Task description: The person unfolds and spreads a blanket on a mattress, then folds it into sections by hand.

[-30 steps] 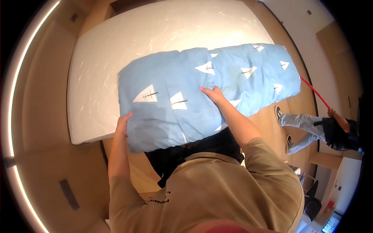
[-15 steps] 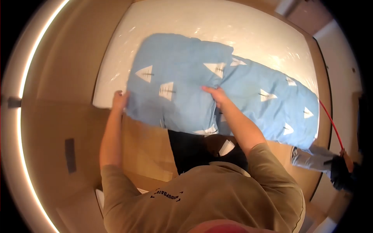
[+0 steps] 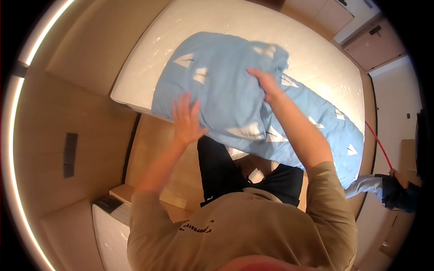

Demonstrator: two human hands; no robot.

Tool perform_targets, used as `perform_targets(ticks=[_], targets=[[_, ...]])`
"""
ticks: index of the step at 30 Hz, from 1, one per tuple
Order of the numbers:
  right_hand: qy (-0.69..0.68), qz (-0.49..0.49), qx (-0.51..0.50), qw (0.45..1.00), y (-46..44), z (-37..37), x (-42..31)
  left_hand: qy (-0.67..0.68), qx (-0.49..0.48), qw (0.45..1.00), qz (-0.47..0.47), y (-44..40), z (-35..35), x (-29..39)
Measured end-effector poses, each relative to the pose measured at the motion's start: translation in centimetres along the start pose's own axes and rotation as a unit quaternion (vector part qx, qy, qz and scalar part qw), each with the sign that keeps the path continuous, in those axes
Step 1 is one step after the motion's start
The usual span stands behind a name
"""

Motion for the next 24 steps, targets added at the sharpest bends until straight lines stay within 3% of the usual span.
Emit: perform_targets(ticks=[2,3,5,6,7,8,10,12,14,15,16,17,18,19,20,22,23,24], targets=[[-0.055,-0.112,-0.117,0.985,-1.2,8.4,-6.7,0.17,0.14,0.975,0.018,-3.7,-2.2,-2.7],[-0.109,-0.138,-0.182,0.967,-0.2,13.7,-9.8,0.192,0.068,0.977,0.066,-5.2,-2.3,-7.3],[-0.148,-0.174,-0.323,0.919,1.3,20.6,-14.1,0.234,0.097,0.968,0.0,-7.2,-6.6,-14.5],[-0.164,-0.183,-0.376,0.893,2.5,22.7,-16.0,0.246,0.198,0.942,-0.113,-7.7,-10.8,-17.1],[-0.173,-0.182,-0.4,0.881,3.9,23.7,-17.4,0.299,0.268,0.899,-0.174,-8.4,-13.6,-20.5],[-0.18,-0.176,-0.423,0.87,4.8,24.3,-17.7,0.22,0.364,0.859,-0.284,-7.9,-16.3,-21.9],[-0.106,-0.257,-0.427,0.86,5.3,20.2,-16.4,0.191,0.36,0.822,-0.398,-4.5,-15.9,-27.8],[-0.119,-0.183,-0.381,0.898,5.1,12.9,-10.6,0.169,0.334,0.804,-0.463,-0.5,-14.5,-30.3],[-0.1,-0.046,-0.177,0.978,6.9,1.8,-1.6,0.179,0.281,0.809,-0.484,3.5,-10.9,-29.1],[-0.112,0.056,-0.051,0.991,8.7,-5.2,4.3,0.197,0.251,0.808,-0.495,5.5,-7.8,-28.4],[-0.111,0.136,0.083,0.981,11.4,-14.1,11.4,0.277,0.201,0.769,-0.54,8.1,-3.1,-28.6],[-0.185,0.23,0.095,0.951,16.2,-21.9,17.4,0.328,0.126,0.725,-0.593,11.1,2.4,-29.3],[-0.192,0.22,0.281,0.914,22.2,-27.7,20.6,0.375,0.024,0.725,-0.578,13.9,8.5,-29.5],[-0.368,0.188,0.141,0.9,26.5,-31.2,22.4,0.392,-0.008,0.664,-0.637,14.6,9.0,-24.3],[-0.257,0.185,0.378,0.87,32.7,-33.6,21.5,0.408,-0.048,0.6,-0.687,14.2,9.7,-18.5],[-0.246,0.103,0.52,0.811,41.4,-39.6,22.1,0.483,-0.071,0.535,-0.689,12.8,13.5,-13.9],[-0.228,0.08,0.623,0.744,44.6,-41.3,21.7,0.52,-0.089,0.501,-0.686,11.8,15.4,-11.7],[-0.24,0.057,0.62,0.745,46.3,-44.0,22.0,0.569,-0.086,0.492,-0.653,11.0,17.6,-10.7]])
Point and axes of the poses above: each hand's wrist, its own y-axis away from the middle knuckle, its own z-axis out of the palm, x = y × z, the point moved 7 cm from there along -y, towards the middle knuckle, and after that the axes turned 8 degrees about -z, right-handed, at the moved point
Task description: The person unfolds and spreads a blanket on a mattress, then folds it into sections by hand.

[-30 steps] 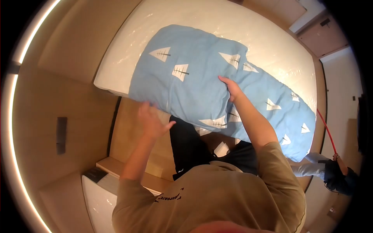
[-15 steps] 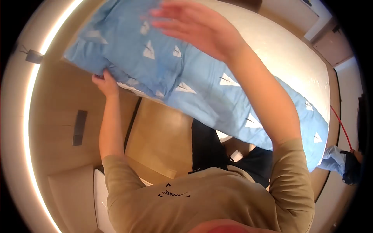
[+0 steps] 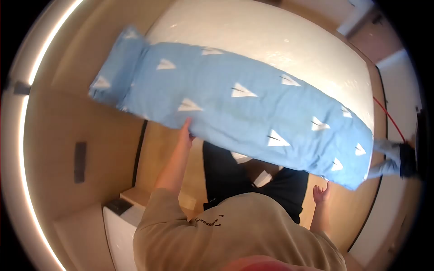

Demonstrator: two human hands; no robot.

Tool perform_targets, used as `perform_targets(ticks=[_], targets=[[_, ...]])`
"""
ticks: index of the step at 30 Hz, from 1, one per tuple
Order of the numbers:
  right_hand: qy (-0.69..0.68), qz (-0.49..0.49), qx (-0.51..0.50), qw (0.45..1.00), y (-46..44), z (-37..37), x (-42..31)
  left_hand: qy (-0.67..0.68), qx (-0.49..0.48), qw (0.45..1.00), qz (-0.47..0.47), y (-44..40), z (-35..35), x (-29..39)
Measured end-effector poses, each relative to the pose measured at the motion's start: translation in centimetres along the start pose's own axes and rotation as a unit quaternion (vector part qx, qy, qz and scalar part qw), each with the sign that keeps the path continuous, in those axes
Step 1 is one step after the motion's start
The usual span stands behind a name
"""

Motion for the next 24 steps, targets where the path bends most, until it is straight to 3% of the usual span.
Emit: perform_targets(ticks=[2,3,5,6,8,9,10,11,12,15,19,21,24], targets=[[-0.014,-0.008,-0.026,1.0,-2.0,-3.5,-2.4,0.059,-0.103,0.993,0.025,-3.5,2.6,-2.3],[-0.006,-0.007,-0.042,0.999,-2.5,-3.6,-3.4,0.192,-0.178,0.961,-0.09,0.1,5.2,-1.9],[-0.024,-0.023,-0.025,0.999,-3.8,-3.5,-4.8,0.126,-0.066,0.989,0.032,-2.2,5.3,-2.8],[-0.051,-0.041,0.008,0.998,-5.3,-3.4,-4.9,0.123,-0.117,0.982,0.085,-8.4,2.2,-4.4],[-0.078,-0.053,-0.04,0.995,-7.6,-0.6,-6.0,0.122,-0.164,0.977,0.054,-1.1,7.0,-2.7],[-0.083,-0.075,-0.084,0.99,-8.3,1.1,-6.7,0.128,-0.192,0.973,-0.001,-2.1,7.0,-3.7],[-0.124,-0.069,-0.092,0.986,-7.4,2.2,-8.5,0.093,-0.165,0.982,-0.01,-1.6,7.8,-4.5],[-0.155,-0.048,-0.122,0.979,-7.4,4.0,-8.7,0.103,-0.077,0.99,-0.057,-0.5,7.7,-4.6],[-0.185,-0.025,-0.15,0.971,-7.5,5.7,-9.0,0.069,-0.071,0.995,-0.028,-0.3,7.9,-4.5],[-0.141,-0.057,-0.026,0.988,-11.3,3.5,-10.6,0.015,-0.034,0.998,-0.048,0.6,8.7,-5.7],[-0.099,-0.222,0.049,0.969,-14.3,1.2,-15.0,-0.052,-0.02,0.996,-0.069,-0.7,10.6,-5.6],[0.057,-0.397,0.058,0.914,-14.5,-0.3,-20.6,-0.066,-0.003,0.994,-0.091,0.4,10.7,-6.3],[0.104,-0.392,0.131,0.905,-15.9,-3.5,-20.5,-0.109,0.018,0.987,-0.12,-0.1,10.2,-8.5]])
Point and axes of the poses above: each hand's wrist, its own y-axis away from the middle knuckle, its own z-axis out of the palm, x = y × z, the point moved 7 cm from there along -y, towards the middle knuckle, and after that the axes turned 8 degrees about -z, right-handed, at the moved point
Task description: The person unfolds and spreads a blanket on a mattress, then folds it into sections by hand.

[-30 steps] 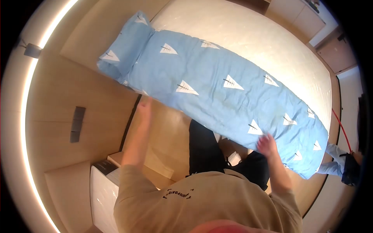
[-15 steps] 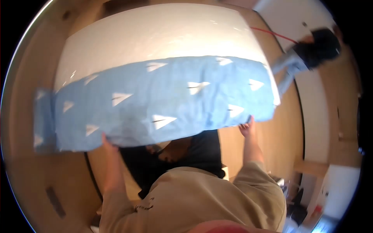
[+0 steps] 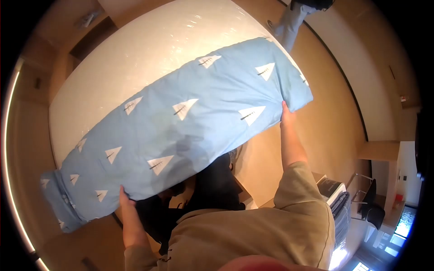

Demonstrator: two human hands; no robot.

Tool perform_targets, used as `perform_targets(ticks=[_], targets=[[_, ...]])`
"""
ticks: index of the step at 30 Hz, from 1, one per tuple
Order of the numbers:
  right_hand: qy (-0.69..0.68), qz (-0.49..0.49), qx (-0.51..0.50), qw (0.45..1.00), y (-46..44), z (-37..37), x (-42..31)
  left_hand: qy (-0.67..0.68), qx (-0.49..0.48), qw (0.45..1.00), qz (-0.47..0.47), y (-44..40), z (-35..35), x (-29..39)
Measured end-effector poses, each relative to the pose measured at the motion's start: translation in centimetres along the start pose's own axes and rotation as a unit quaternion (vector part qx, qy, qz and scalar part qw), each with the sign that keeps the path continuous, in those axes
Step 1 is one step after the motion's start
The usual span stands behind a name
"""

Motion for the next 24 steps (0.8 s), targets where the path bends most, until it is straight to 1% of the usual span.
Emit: perform_targets(ticks=[1,2,3,4,5,6,7,8,9,10,11,12,13,14,15,16,17,19,20,21,22,23,24], targets=[[-0.045,0.119,-0.044,0.991,1.0,0.5,1.9,-0.116,0.118,0.986,0.019,0.1,-2.3,0.8],[-0.088,0.236,-0.087,0.964,2.9,1.2,2.7,-0.229,0.233,0.944,0.037,2.0,-3.2,1.6],[-0.131,0.348,-0.127,0.919,5.0,1.8,3.7,-0.418,0.321,0.847,0.063,5.2,-1.6,3.3],[-0.126,0.325,-0.126,0.929,4.8,1.8,4.4,-0.574,0.421,0.7,0.06,8.9,0.3,4.9],[-0.121,0.301,-0.125,0.938,3.6,1.7,6.0,-0.552,0.467,0.673,0.155,11.4,2.7,5.7],[-0.149,0.272,-0.118,0.943,2.1,1.4,6.4,-0.525,0.507,0.637,0.249,13.1,4.4,6.4],[-0.177,0.244,-0.112,0.947,0.9,1.1,6.6,-0.546,0.449,0.571,0.418,10.8,5.3,5.3],[-0.238,0.21,-0.101,0.943,-0.3,1.7,5.1,-0.548,0.375,0.483,0.571,8.8,6.1,3.6],[-0.276,0.181,-0.08,0.941,0.2,1.8,1.7,-0.61,0.237,0.497,0.569,12.5,11.4,2.5],[-0.3,0.259,-0.078,0.915,2.6,2.2,-1.6,-0.587,0.135,0.483,0.636,12.5,13.2,0.7],[-0.233,0.311,-0.099,0.916,2.3,1.8,-0.7,-0.629,0.109,0.466,0.613,14.1,16.0,-0.3],[-0.165,0.308,-0.106,0.931,2.9,0.9,-2.6,-0.667,0.074,0.449,0.59,15.3,19.2,-1.4],[-0.126,0.285,-0.112,0.944,1.5,-0.1,-2.5,-0.685,0.05,0.442,0.577,15.0,20.7,-2.0],[-0.079,0.229,-0.053,0.969,-2.3,-2.8,-0.3,-0.701,0.026,0.435,0.564,14.5,21.5,-2.0],[-0.01,0.079,-0.058,0.995,-4.8,-5.2,-2.4,-0.712,0.041,0.443,0.543,13.3,21.2,-1.4],[0.055,-0.074,-0.062,0.994,-5.6,-6.4,-5.4,-0.722,0.056,0.45,0.523,11.6,20.7,-1.0],[0.051,-0.052,0.004,0.997,-5.4,-6.0,-6.4,-0.731,0.07,0.458,0.501,10.5,20.1,-0.6],[-0.065,0.023,0.011,0.998,-6.4,-5.3,-1.5,-0.737,0.092,0.454,0.493,10.4,18.8,-0.5],[-0.071,0.081,0.021,0.994,-5.7,-4.9,-0.2,-0.74,0.097,0.449,0.491,10.4,18.5,-0.6],[-0.014,0.101,0.024,0.994,-4.6,-4.6,-0.1,-0.743,0.095,0.457,0.479,10.7,18.4,-0.8],[0.159,0.049,0.012,0.986,-4.0,-4.5,-1.3,-0.746,0.093,0.464,0.468,11.1,18.4,-0.9],[0.385,-0.057,0.012,0.921,-2.9,-3.3,-4.5,-0.749,0.09,0.472,0.457,11.6,18.4,-0.8],[0.509,-0.184,0.031,0.84,-1.1,-0.6,-8.2,-0.76,0.072,0.475,0.438,11.6,18.8,0.1]])
Point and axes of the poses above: each hand's wrist, its own y-axis away from the middle knuckle, its own z-axis out of the palm, x = y × z, the point moved 7 cm from there along -y, towards the middle knuckle, and after that the axes turned 8 degrees about -z, right-handed, at the moved point
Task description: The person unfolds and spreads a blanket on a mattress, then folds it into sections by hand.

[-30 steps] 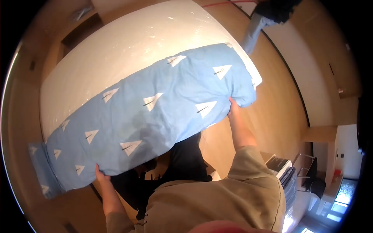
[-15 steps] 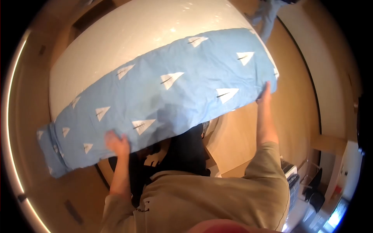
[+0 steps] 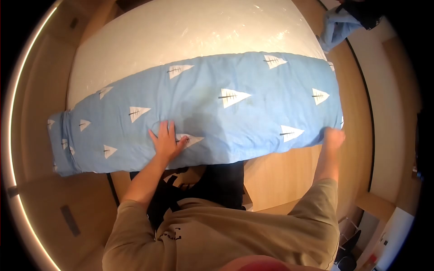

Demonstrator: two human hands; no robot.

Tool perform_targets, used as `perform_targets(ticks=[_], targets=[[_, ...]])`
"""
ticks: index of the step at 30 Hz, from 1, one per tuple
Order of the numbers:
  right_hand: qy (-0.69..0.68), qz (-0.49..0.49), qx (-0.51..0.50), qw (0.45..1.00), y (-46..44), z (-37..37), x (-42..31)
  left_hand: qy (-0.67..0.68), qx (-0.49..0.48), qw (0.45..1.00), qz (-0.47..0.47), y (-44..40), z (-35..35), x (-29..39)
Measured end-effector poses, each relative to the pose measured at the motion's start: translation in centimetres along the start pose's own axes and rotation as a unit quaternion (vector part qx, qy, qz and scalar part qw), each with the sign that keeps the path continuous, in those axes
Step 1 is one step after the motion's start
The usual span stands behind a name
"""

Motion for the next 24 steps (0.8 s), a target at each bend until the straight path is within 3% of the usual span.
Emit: perform_targets(ticks=[2,3,4,6,8,10,13,16,17,21,23,24], targets=[[0.076,-0.21,0.116,0.968,1.5,-2.1,-11.3,0.007,-0.056,0.998,0.008,-3.6,-1.2,-1.1],[0.049,-0.279,0.136,0.949,3.0,-2.3,-17.2,0.038,0.043,0.998,0.025,-5.7,-2.0,-2.2],[-0.081,-0.334,0.052,0.938,4.8,-2.3,-22.9,0.069,0.139,0.987,0.043,-7.7,-2.8,-3.3],[-0.131,-0.485,0.004,0.865,12.7,-5.6,-35.8,0.065,0.189,0.98,-0.002,-12.0,-4.0,-5.7],[-0.204,-0.579,-0.177,0.769,19.7,-5.0,-44.4,0.038,0.159,0.981,-0.1,-14.4,-2.9,-8.5],[-0.198,-0.641,-0.136,0.729,25.6,-3.0,-49.1,0.022,0.152,0.977,-0.148,-16.3,-1.0,-10.2],[-0.138,-0.658,-0.168,0.721,26.4,4.5,-50.5,0.022,0.192,0.971,-0.14,-16.4,1.7,-11.7],[-0.049,-0.535,-0.167,0.827,14.4,8.6,-45.1,0.04,0.223,0.968,-0.105,-16.5,0.8,-11.4],[0.081,-0.513,-0.133,0.844,11.8,9.0,-42.7,0.041,0.221,0.969,-0.102,-16.1,1.4,-11.4],[0.178,-0.336,-0.175,0.908,6.5,7.8,-39.9,0.05,0.231,0.968,-0.084,-16.7,0.9,-10.5],[0.135,-0.354,-0.091,0.921,8.1,6.2,-43.9,0.058,0.225,0.97,-0.072,-16.6,0.3,-9.6],[-0.032,-0.424,-0.122,0.897,11.2,5.5,-47.3,0.061,0.22,0.971,-0.065,-16.1,-0.1,-9.1]])
Point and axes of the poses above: each hand's wrist, its own y-axis away from the middle knuckle, its own z-axis out of the palm, x = y × z, the point moved 7 cm from there along -y, towards the middle knuckle, and after that the axes turned 8 degrees about -z, right-handed, at the moved point
